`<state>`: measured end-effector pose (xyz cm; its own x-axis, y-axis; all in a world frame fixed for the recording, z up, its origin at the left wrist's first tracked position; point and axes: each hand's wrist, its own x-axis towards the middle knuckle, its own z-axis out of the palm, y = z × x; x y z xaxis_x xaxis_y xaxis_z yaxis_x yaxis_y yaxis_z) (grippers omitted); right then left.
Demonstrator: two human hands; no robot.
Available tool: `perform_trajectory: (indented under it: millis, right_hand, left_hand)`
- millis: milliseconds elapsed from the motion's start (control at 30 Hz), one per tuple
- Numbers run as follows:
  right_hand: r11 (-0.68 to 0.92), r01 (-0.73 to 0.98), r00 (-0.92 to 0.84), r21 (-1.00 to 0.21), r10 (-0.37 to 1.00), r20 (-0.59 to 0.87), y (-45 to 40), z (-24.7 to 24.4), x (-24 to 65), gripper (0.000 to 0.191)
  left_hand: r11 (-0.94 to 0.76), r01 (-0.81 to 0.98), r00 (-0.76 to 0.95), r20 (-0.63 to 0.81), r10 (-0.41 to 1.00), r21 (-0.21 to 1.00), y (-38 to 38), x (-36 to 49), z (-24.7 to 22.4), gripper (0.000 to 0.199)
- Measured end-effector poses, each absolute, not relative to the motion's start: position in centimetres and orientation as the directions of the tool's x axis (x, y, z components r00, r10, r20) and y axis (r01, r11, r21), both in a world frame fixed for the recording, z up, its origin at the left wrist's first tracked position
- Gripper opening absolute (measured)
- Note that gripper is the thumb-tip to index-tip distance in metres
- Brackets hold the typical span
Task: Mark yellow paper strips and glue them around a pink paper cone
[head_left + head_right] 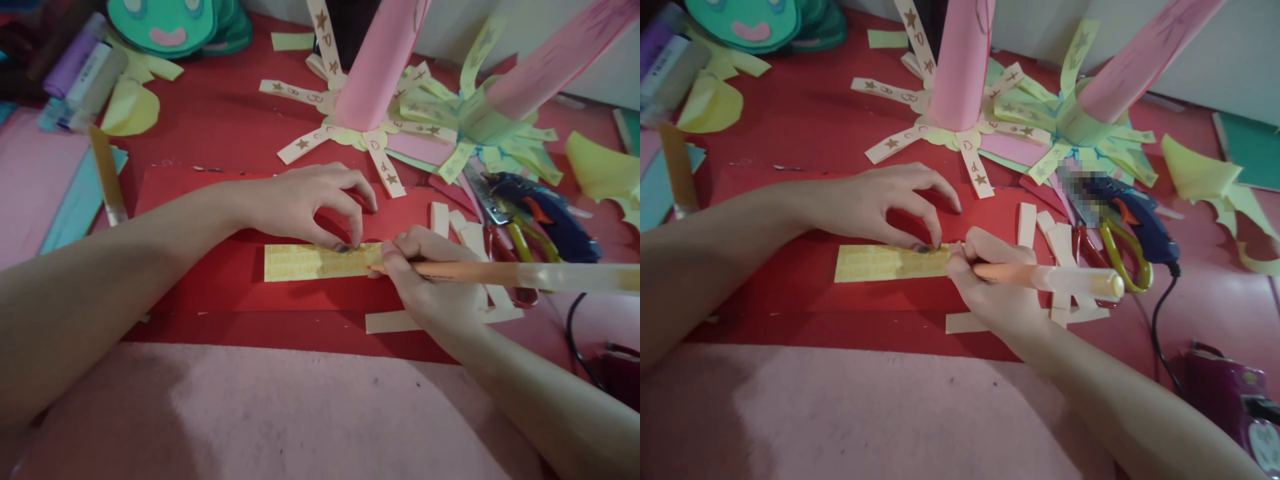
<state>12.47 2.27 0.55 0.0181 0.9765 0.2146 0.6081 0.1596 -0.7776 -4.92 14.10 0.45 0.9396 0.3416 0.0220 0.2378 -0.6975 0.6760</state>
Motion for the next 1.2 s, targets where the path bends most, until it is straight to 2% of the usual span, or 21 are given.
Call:
perform_trajectory:
  millis: [100,300,633,867,1200]
  right_hand:
    - [0.149,0.588,0.040,-0.795,0.976,0.212,2.24,0.50,12.44,0.038]
    - [0.127,0.442,0.157,-0.888,0.964,0.216,2.31,0.38,12.40,0.035]
    - [0.191,0.446,0.012,-0.874,0.976,0.219,2.60,0.49,12.41,0.034]
    - [0.148,0.357,0.193,-0.922,0.954,0.228,2.35,-0.06,12.58,0.031]
    - [0.102,0.409,0.143,-0.907,0.974,0.174,2.65,0.47,12.42,0.031]
  left_hand:
    - [-0.683,0.238,0.937,0.023,0.349,0.690,14.09,-4.92,0.47,0.012]
    - [-0.667,0.242,0.939,0.002,0.343,0.704,14.15,-4.87,0.72,0.011]
    - [-0.675,0.240,0.937,0.015,0.349,0.698,14.17,-4.81,0.45,0.012]
    - [-0.681,0.239,0.941,0.008,0.338,0.693,14.28,-4.92,0.42,0.017]
    - [-0.669,0.271,0.934,-0.020,0.357,0.692,14.18,-4.90,0.50,0.024]
